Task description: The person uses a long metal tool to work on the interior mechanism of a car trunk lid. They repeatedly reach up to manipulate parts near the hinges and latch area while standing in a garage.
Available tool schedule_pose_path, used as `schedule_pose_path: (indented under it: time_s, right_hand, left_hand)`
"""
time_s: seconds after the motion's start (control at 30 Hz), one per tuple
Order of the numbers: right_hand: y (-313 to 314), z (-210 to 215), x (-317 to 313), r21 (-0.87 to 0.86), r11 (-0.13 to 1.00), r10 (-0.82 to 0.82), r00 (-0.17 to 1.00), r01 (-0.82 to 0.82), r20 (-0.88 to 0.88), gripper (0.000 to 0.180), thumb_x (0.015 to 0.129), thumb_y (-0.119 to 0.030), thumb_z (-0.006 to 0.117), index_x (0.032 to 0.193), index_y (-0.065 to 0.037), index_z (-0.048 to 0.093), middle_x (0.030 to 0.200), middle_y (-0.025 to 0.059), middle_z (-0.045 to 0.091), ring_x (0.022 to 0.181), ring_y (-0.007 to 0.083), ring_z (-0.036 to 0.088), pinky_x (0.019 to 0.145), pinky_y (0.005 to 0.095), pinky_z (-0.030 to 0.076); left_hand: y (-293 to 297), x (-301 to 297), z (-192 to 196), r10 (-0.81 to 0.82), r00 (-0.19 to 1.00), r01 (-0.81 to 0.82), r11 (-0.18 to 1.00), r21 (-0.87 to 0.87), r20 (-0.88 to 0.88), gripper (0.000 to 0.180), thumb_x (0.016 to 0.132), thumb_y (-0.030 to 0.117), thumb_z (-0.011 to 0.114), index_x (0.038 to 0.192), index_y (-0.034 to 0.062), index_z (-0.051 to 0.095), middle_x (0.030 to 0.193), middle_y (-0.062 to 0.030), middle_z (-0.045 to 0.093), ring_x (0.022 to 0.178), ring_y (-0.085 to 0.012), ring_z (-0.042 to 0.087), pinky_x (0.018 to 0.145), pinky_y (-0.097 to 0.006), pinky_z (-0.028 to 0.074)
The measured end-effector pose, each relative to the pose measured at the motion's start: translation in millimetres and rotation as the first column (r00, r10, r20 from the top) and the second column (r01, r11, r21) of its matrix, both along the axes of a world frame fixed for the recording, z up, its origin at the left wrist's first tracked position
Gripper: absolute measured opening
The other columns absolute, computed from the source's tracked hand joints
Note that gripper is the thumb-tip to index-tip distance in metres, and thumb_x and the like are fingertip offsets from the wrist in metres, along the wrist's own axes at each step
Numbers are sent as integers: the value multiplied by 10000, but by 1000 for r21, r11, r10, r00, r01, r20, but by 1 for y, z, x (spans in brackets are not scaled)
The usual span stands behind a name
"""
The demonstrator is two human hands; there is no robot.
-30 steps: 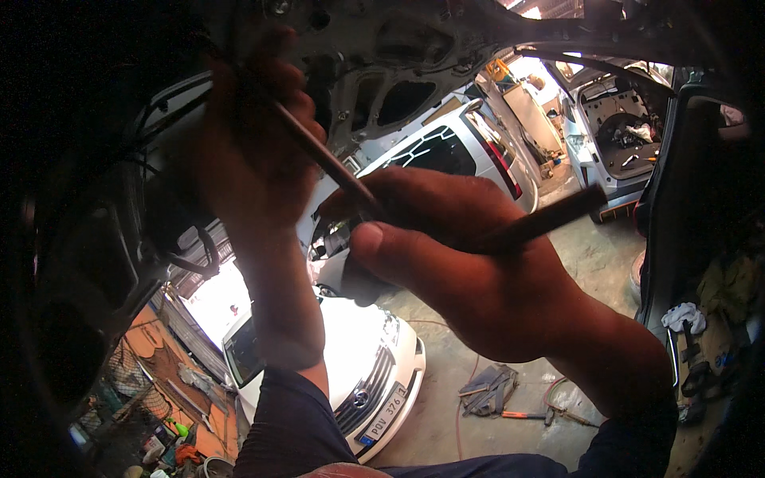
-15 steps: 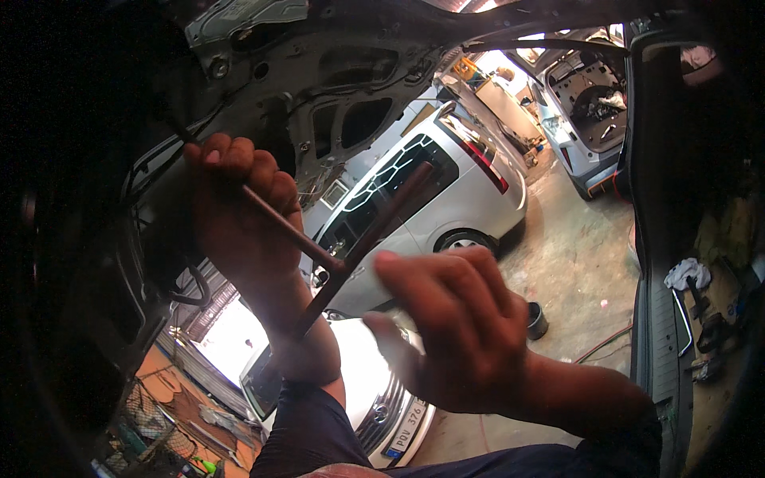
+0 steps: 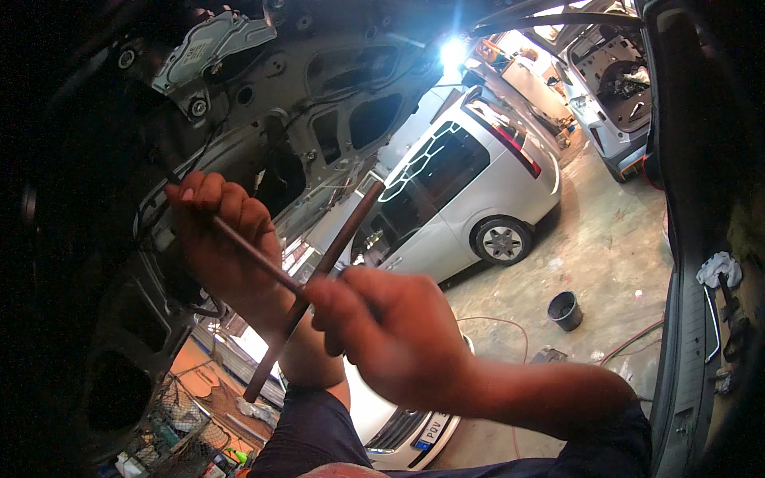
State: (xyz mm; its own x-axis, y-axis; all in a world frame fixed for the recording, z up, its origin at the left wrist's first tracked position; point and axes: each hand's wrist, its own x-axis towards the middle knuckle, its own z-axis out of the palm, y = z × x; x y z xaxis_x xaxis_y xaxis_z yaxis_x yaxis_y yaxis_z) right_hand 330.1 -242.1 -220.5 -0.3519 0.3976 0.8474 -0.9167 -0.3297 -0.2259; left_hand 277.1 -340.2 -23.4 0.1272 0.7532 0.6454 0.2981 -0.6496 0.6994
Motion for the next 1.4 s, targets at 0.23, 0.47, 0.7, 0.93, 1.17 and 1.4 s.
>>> schedule_pose_path:
  time_s: [0.23,0.47,0.7,0.93,1.17,1.4]
  right_hand:
    - [-5,11,-14,-354,481,-877,433,802,-209,352,795,-115,777,1056,37,597,773,101,629,606,222,592,513,315,474]
    - [16,17,14,60,896,440,898,-440,14,291,1008,-177,598,806,15,681,627,99,618,553,88,570,499,275,440]
    - [3,11,-18,-402,594,-800,567,697,-197,192,782,-122,723,918,-18,634,767,88,623,613,194,579,535,295,466]
    - [5,19,-14,32,995,-86,973,95,-215,230,868,-222,669,846,6,638,716,91,553,602,258,555,515,358,450]
    - [-7,9,-29,-504,571,-781,617,649,-90,94,780,-118,653,782,-43,596,840,108,573,661,252,559,522,390,422]
    - [0,16,-5,28,998,-52,998,53,-34,279,991,-180,618,787,7,658,615,50,574,543,111,506,500,287,395]
  left_hand:
    - [3,10,-1,73,997,-70,995,64,-40,410,1115,370,303,960,52,511,733,-28,419,520,-102,316,448,-279,257]
    - [5,20,4,178,984,-176,979,106,-5,403,1113,369,321,955,54,516,730,-30,432,517,-97,309,442,-274,244]
    - [-2,21,8,246,969,-244,965,97,-9,316,1091,332,418,948,63,502,775,-24,490,536,-93,317,458,-269,255]
    - [-7,20,24,391,908,-369,916,157,-147,222,1065,248,490,942,62,493,780,-12,499,532,-79,308,453,-254,250]
    - [-3,16,23,365,915,-345,928,139,-172,205,1058,233,510,951,58,510,775,-12,502,526,-72,316,445,-245,256]
    - [-9,10,24,340,937,-325,933,158,-80,266,1061,297,505,957,55,542,779,-18,541,537,-81,328,460,-251,274]
